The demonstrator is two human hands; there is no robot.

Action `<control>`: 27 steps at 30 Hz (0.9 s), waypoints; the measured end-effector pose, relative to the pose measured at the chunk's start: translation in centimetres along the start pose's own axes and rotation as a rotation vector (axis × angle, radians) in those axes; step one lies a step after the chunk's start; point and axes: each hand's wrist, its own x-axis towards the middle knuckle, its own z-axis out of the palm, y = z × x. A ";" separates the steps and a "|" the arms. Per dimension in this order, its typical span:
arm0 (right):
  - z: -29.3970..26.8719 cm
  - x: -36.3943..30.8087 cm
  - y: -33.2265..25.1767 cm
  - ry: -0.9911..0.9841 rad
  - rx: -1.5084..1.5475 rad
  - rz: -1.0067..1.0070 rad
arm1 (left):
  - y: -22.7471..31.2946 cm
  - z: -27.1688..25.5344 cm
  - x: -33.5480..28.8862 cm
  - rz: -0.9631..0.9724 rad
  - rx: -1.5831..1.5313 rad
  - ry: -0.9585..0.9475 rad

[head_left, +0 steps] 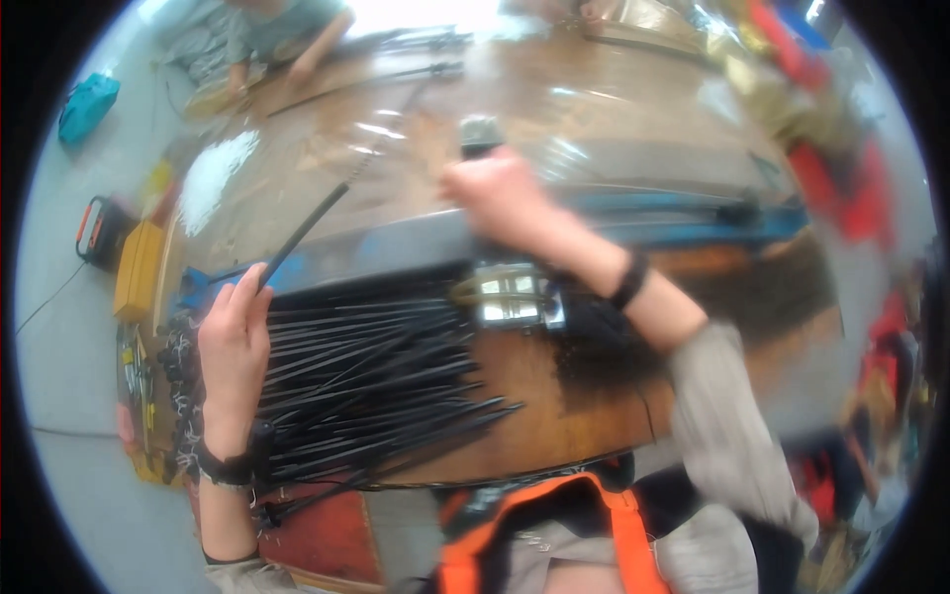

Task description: Manually organizing and feeding thin metal or plastic rods into a fabrication machine.

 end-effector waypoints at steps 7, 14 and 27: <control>-9.2 -14.4 11.6 0.089 -0.413 0.151 | -2.6 2.8 -0.1 0.081 0.131 -0.151; -14.2 -21.2 16.8 0.125 -0.460 0.235 | 3.2 14.0 7.2 0.394 -0.051 -0.108; -13.9 -19.8 13.8 0.142 -0.356 0.394 | 3.2 15.5 7.4 0.302 -0.175 -0.271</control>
